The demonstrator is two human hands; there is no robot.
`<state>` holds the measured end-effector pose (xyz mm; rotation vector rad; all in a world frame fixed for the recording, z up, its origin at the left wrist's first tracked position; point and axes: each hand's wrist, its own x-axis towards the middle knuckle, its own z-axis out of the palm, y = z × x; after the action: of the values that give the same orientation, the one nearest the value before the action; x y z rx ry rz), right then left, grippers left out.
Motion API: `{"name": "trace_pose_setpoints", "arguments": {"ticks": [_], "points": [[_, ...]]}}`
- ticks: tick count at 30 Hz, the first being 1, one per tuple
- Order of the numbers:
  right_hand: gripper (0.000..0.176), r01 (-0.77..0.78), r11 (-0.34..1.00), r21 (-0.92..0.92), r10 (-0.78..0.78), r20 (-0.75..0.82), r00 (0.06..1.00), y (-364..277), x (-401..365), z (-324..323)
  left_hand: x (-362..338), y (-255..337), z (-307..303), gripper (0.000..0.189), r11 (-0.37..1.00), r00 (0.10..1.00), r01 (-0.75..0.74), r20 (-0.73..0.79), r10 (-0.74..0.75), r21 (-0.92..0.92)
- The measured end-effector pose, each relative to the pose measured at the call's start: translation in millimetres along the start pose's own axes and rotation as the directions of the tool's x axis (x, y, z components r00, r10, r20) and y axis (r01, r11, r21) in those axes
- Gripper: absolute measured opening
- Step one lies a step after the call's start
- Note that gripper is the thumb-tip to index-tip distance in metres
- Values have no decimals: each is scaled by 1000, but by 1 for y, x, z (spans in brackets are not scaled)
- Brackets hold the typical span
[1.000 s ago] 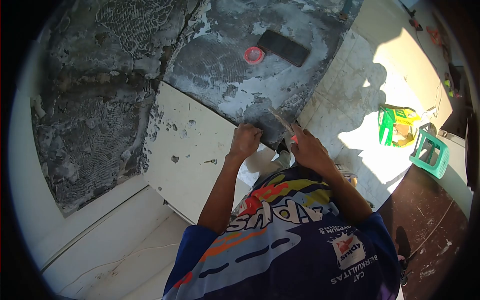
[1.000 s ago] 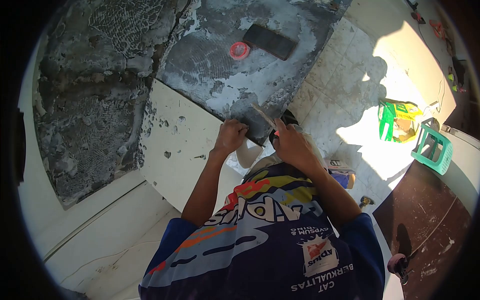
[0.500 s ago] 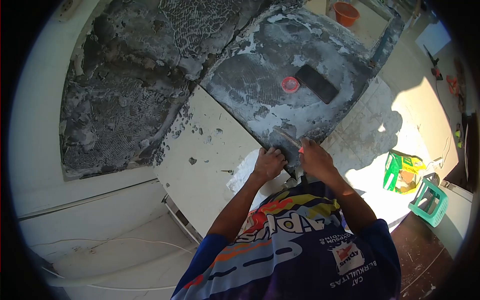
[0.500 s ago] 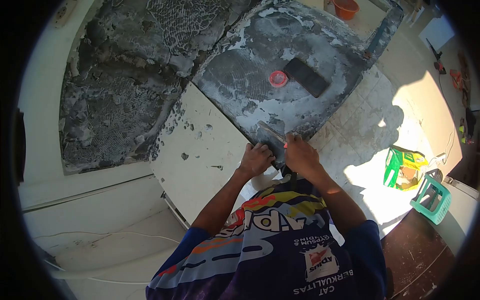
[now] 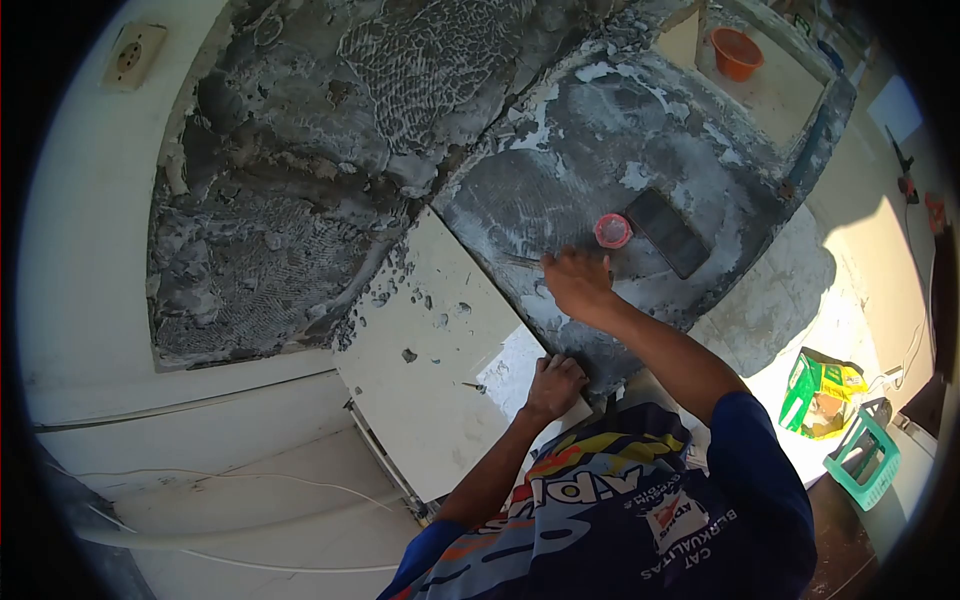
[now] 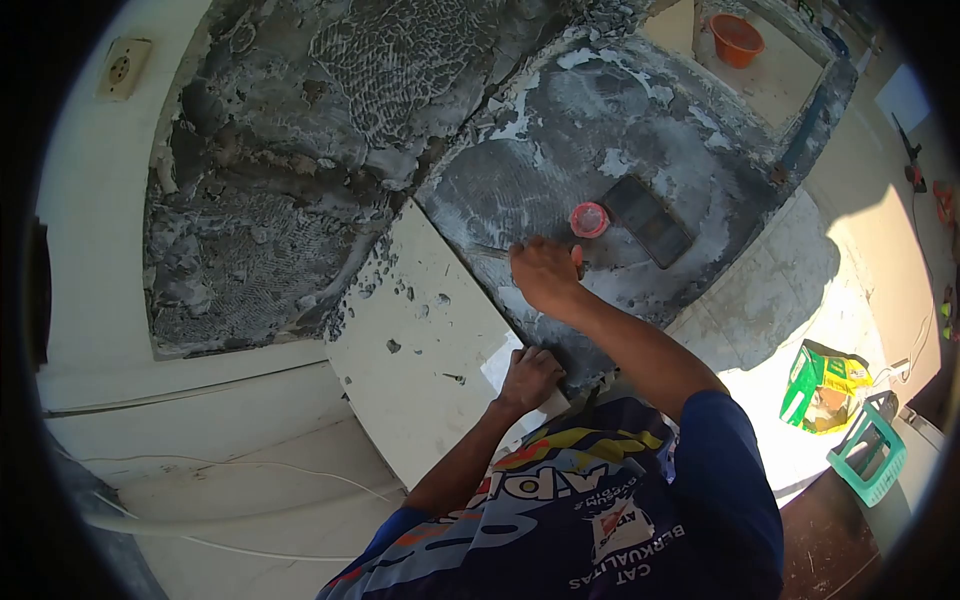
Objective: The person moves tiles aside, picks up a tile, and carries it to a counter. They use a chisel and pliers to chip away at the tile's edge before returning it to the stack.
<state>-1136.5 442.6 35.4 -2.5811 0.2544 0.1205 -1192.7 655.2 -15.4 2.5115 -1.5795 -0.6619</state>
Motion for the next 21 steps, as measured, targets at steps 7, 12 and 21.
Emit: {"name": "trace_pose_setpoints", "arguments": {"ticks": [7,12,21], "points": [[18,240,824,-513,-252,46,967,-32,158,24,-5,9,5,10,984,981,159,-94,-167,-86],[21,296,671,-680,-338,74,938,-52,202,31,-2,1,5,12,959,978,162,-95,-188,-233],[24,276,824,-495,-247,126,961,-38,231,21,24,-53,-39,16,665,659,375,-319,-681,-646]]}}
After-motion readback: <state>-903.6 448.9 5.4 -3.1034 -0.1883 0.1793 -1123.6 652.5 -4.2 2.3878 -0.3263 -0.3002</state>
